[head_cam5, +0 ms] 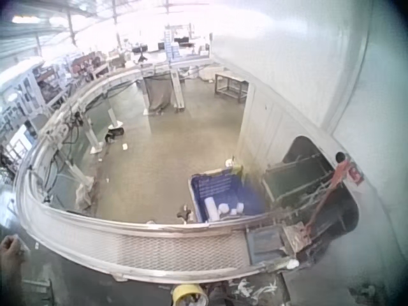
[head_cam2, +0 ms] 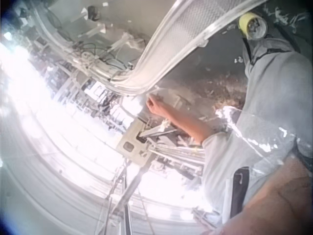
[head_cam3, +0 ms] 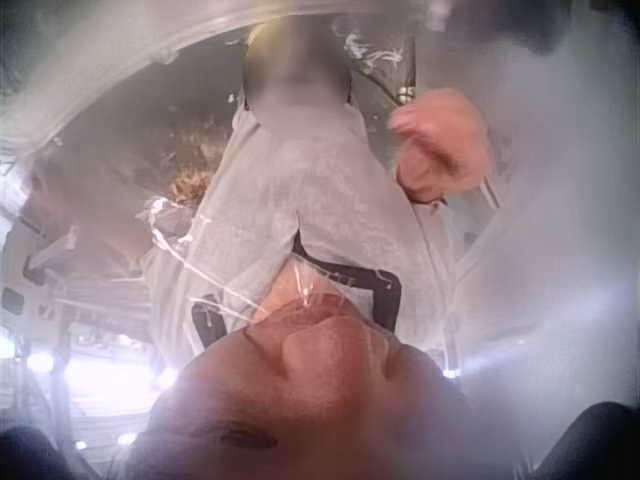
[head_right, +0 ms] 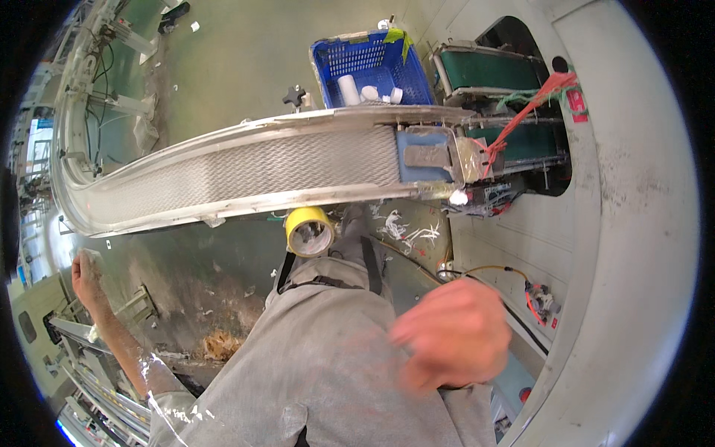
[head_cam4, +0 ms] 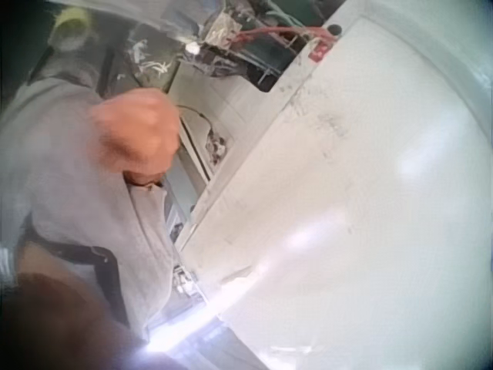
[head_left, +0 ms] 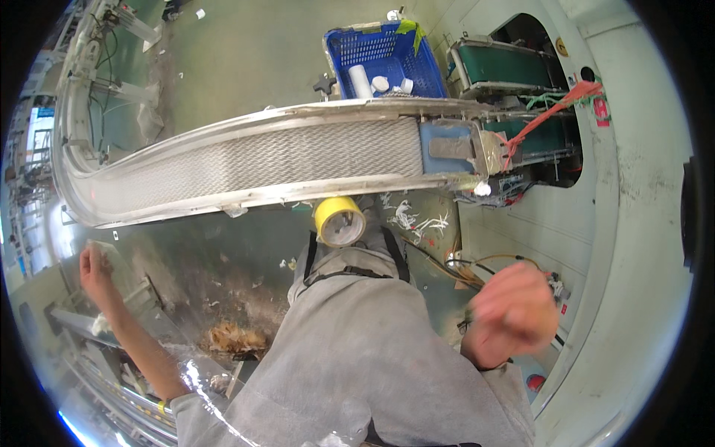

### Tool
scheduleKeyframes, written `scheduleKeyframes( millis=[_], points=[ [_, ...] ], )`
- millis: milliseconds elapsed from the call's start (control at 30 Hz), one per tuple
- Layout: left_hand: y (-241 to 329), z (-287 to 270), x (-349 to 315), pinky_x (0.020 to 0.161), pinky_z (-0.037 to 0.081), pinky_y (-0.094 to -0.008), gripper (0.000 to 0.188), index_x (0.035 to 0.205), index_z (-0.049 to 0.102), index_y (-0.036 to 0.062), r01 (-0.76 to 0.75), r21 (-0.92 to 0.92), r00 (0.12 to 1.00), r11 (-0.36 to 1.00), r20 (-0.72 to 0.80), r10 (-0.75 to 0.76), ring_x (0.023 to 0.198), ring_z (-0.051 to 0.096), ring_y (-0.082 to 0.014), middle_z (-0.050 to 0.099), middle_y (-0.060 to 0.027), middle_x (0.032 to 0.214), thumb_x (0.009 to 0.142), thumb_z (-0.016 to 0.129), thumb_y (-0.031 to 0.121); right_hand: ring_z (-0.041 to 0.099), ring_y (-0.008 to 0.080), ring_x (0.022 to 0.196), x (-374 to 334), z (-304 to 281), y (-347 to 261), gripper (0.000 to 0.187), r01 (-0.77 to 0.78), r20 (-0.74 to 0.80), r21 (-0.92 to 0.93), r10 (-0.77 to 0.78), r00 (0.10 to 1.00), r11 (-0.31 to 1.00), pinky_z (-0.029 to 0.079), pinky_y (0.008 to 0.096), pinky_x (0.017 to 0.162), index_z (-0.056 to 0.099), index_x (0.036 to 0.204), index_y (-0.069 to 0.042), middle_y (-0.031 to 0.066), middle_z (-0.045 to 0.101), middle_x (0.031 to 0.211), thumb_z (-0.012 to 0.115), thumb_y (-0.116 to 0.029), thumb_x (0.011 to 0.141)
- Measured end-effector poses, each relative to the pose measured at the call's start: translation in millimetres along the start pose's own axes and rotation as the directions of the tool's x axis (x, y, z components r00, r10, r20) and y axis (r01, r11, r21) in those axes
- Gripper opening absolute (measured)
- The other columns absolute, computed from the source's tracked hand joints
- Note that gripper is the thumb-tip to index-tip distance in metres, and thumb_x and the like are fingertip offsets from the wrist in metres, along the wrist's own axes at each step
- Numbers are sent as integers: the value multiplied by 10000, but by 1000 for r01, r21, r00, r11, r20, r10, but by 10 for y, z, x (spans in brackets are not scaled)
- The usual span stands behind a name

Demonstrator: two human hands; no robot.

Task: The person uses yellow tape to secure a bundle of orange and green cables to a metal mesh structure. They repeatedly pull the tape, wrap it around the cables, and press it down to ensure it is firmly attached.

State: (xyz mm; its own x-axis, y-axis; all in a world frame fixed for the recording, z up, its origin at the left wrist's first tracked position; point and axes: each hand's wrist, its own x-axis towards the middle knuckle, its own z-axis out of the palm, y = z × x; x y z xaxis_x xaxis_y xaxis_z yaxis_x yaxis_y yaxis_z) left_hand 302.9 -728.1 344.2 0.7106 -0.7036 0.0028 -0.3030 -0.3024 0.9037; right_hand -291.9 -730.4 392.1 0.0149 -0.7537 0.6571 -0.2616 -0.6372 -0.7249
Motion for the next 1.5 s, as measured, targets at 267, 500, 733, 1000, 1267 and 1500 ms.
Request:
scheduleKeyframes(
  millis=[267, 500, 733, 1000, 1267, 1500],
  points=[
    [180, 253, 2, 537, 287, -186, 183, 846, 579, 113, -14, 173, 999, 985, 39, 7, 609, 383, -6, 474, 87, 715, 939, 605, 269, 567, 98, 740, -20, -1400, 1623, 258, -638, -601, 162, 588, 541, 753, 439, 222, 630, 592, 1125, -23, 32, 636, 906, 555, -204, 946],
    [60, 844, 256, 519, 260, -186, 133, 882, 615, 112, -155, 281, 970, 947, 226, 92, 587, 361, -22, 450, 86, 670, 917, 601, 239, 613, 166, 854, 530, -2116, 2988, 424, -664, -102, 395, 748, 656, 635, 502, 288, 693, 555, 1211, -35, 85, 640, 1022, 678, -255, 870],
    [-601, 1254, 300, 791, 346, -196, 170, 892, 537, 35, -143, 355, 981, 924, 171, 86, 822, 439, -67, 497, 22, 854, 969, 509, 184, 623, 192, 670, 1652, -1055, 2861, 591, -689, 903, 179, 160, 398, 702, 479, 269, 550, 612, 1124, 34, 146, 675, 848, 872, -199, 646],
    [-376, 1910, 112, 528, 266, -185, 247, 801, 492, 84, -89, 414, 970, 906, 242, -15, 578, 314, -20, 353, 57, 678, 990, 508, 243, 541, 120, 554, 1715, -554, 2736, 157, -348, 850, 360, -151, 505, 865, 368, 229, 430, 715, 932, -77, -8, 599, 726, 657, -94, 788],
    [-1015, 1271, 431, 787, 373, -198, 188, 916, 558, 34, -86, 356, 980, 930, 199, 15, 818, 461, -75, 516, 24, 879, 970, 541, 214, 435, 84, 473, 1574, -537, 2738, 211, 98, 560, 330, -278, 781, 939, 277, 234, 377, 738, 906, -118, -41, 510, 641, 668, -99, 708],
    [-414, 1945, -14, 586, 319, -182, 199, 841, 528, 80, -43, 400, 973, 916, 224, -52, 634, 380, -27, 413, 63, 713, 962, 559, 235, 415, 77, 474, 1759, -556, 2752, 162, 303, 508, 265, -400, 763, 915, 252, 211, 379, 745, 840, -122, -36, 502, 639, 696, -136, 686]
  ],
)
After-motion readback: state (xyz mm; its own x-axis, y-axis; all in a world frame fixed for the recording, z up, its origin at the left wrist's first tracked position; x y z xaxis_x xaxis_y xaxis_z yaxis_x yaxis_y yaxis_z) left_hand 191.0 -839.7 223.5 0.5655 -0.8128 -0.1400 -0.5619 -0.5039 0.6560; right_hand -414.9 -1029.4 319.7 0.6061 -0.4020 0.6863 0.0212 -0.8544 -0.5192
